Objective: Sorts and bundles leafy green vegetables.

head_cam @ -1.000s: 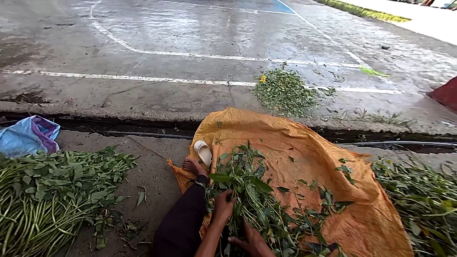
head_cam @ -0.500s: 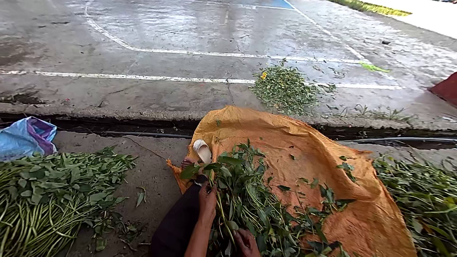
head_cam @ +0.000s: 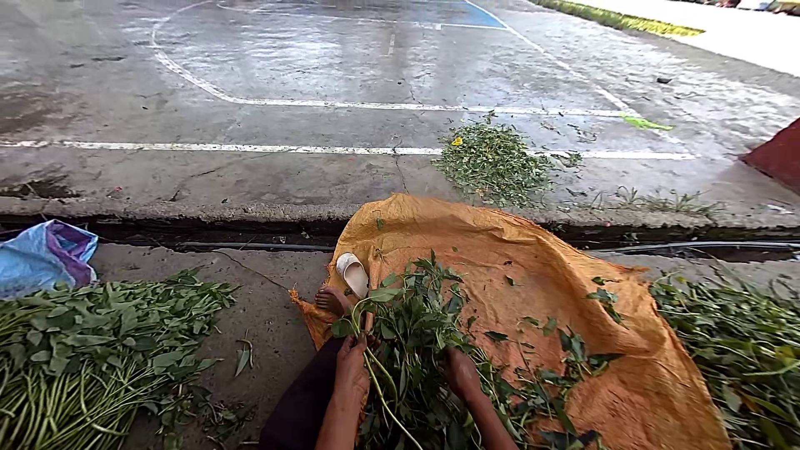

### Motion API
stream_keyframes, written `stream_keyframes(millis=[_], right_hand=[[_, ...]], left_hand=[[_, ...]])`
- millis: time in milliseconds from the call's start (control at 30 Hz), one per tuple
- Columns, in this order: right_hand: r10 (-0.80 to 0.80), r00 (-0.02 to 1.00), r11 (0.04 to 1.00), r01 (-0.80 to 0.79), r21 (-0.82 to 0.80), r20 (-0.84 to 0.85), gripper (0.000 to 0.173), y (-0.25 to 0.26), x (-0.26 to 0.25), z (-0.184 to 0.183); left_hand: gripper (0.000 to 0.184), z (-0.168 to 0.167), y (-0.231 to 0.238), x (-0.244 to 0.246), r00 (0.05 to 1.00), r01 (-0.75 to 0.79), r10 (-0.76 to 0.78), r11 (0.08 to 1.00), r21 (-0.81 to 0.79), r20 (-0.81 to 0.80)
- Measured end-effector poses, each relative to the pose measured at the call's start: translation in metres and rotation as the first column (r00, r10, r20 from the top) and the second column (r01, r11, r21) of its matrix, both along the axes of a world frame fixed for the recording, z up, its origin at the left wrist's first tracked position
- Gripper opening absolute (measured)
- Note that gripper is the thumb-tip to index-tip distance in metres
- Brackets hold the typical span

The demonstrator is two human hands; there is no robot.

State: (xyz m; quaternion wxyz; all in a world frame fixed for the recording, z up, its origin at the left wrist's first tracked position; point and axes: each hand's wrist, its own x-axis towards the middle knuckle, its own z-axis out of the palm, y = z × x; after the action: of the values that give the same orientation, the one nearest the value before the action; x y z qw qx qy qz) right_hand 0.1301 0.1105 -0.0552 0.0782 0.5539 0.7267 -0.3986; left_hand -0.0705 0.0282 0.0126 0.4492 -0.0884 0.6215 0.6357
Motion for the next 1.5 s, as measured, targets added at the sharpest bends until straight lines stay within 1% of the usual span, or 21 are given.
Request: stream_keyframes(millis=[33, 67, 100, 133, 167, 267, 367, 467, 567, 600, 667, 767, 800, 900, 1033, 1100, 1233, 1300, 1367, 1433, 1500], right_hand=[[-0.096, 0.984, 0.989, 0.112, 0.101, -0.151, 0.030, -0.010, 0.001, 0.016], [-0.162, 0.930, 0.954, 0.233, 0.189, -0.329, 0.028, -0.022, 0.002, 0.024], [-0.192, 0.863, 0.920, 0.324, 0.219, -0.468, 0.030, -0.034, 0.003, 0.027], [-0.214, 0.808, 0.904, 0.377, 0.203, -0.549, 0.036, -0.046, 0.005, 0.026], [-0.235, 0.778, 0.897, 0.405, 0.179, -0.583, 0.038, -0.056, 0.008, 0.022], [-0.228, 0.728, 0.859, 0.463, 0.218, -0.646, 0.028, -0.075, 0.008, 0.008], [-0.183, 0.688, 0.825, 0.496, 0.272, -0.702, 0.025, -0.090, -0.002, 0.003], [-0.151, 0.681, 0.802, 0.508, 0.314, -0.717, 0.023, -0.096, -0.011, 0.004], [-0.147, 0.678, 0.807, 0.503, 0.309, -0.720, 0.023, -0.102, -0.013, 0.003], [-0.173, 0.665, 0.814, 0.512, 0.275, -0.726, 0.023, -0.103, -0.014, 0.005], [-0.314, 0.598, 0.823, 0.559, 0.103, -0.737, 0.025, -0.106, -0.015, 0.008], [-0.520, 0.453, 0.780, 0.597, -0.186, -0.724, 0.033, -0.103, -0.017, 0.009], [-0.552, 0.425, 0.763, 0.605, -0.228, -0.718, 0.031, -0.101, -0.019, 0.010], [-0.602, 0.352, 0.699, 0.667, -0.259, -0.717, 0.021, -0.097, -0.023, 0.011], [-0.698, 0.206, 0.548, 0.769, -0.328, -0.686, 0.016, -0.093, -0.031, 0.012], [-0.698, 0.218, 0.552, 0.770, -0.319, -0.682, 0.016, -0.097, -0.037, 0.012], [-0.601, 0.347, 0.675, 0.703, -0.224, -0.720, 0.032, -0.113, -0.047, 0.012], [-0.585, 0.349, 0.696, 0.679, -0.233, -0.732, 0.034, -0.118, -0.049, 0.014], [-0.650, 0.296, 0.668, 0.662, -0.340, -0.700, 0.036, -0.117, -0.050, 0.021], [-0.753, 0.234, 0.598, 0.633, -0.491, -0.615, 0.041, -0.106, -0.052, 0.031], [-0.818, 0.189, 0.522, 0.639, -0.565, -0.543, 0.044, -0.091, -0.057, 0.033]], left_hand=[[0.013, -0.002, 0.000, 0.002, 1.000, 0.028, -0.028, 1.000, -0.001, -0.014], [0.014, -0.003, 0.001, 0.005, 0.997, 0.077, -0.076, 0.997, 0.009, -0.023], [0.017, -0.003, 0.002, 0.010, 0.991, 0.134, -0.133, 0.991, 0.025, -0.025], [0.018, -0.004, 0.002, 0.018, 0.981, 0.191, -0.190, 0.981, 0.038, -0.029], [0.016, -0.004, 0.001, 0.027, 0.971, 0.238, -0.237, 0.970, 0.055, -0.031], [0.012, -0.005, -0.001, 0.051, 0.937, 0.349, -0.343, 0.929, 0.121, -0.068], [0.020, -0.014, -0.008, 0.067, 0.867, 0.469, -0.444, 0.880, 0.070, -0.224], [0.029, -0.024, -0.009, 0.069, 0.793, 0.533, -0.506, 0.846, -0.015, -0.340], [0.037, -0.026, -0.010, 0.064, 0.746, 0.584, -0.575, 0.807, -0.085, -0.336], [0.039, -0.025, -0.010, 0.063, 0.728, 0.605, -0.602, 0.789, -0.107, -0.327], [0.040, -0.026, -0.009, 0.063, 0.717, 0.623, -0.624, 0.774, -0.117, -0.311], [0.037, -0.028, -0.009, 0.064, 0.744, 0.607, -0.600, 0.791, -0.078, -0.295], [0.036, -0.028, -0.009, 0.064, 0.742, 0.610, -0.601, 0.789, -0.074, -0.297], [0.031, -0.031, -0.008, 0.061, 0.688, 0.640, -0.641, 0.757, -0.134, -0.341], [0.036, -0.030, -0.007, 0.058, 0.632, 0.649, -0.685, 0.724, -0.234, -0.363], [0.036, -0.032, -0.008, 0.059, 0.623, 0.649, -0.695, 0.716, -0.257, -0.360], [0.037, -0.036, -0.007, 0.054, 0.626, 0.622, -0.680, 0.731, -0.282, -0.381], [0.033, -0.037, -0.007, 0.052, 0.631, 0.617, -0.673, 0.737, -0.277, -0.385], [0.030, -0.037, -0.007, 0.052, 0.627, 0.634, -0.686, 0.725, -0.269, -0.369], [0.029, -0.035, -0.007, 0.054, 0.624, 0.664, -0.706, 0.705, -0.248, -0.336], [0.026, -0.032, -0.008, 0.058, 0.644, 0.669, -0.700, 0.711, -0.219, -0.307]])
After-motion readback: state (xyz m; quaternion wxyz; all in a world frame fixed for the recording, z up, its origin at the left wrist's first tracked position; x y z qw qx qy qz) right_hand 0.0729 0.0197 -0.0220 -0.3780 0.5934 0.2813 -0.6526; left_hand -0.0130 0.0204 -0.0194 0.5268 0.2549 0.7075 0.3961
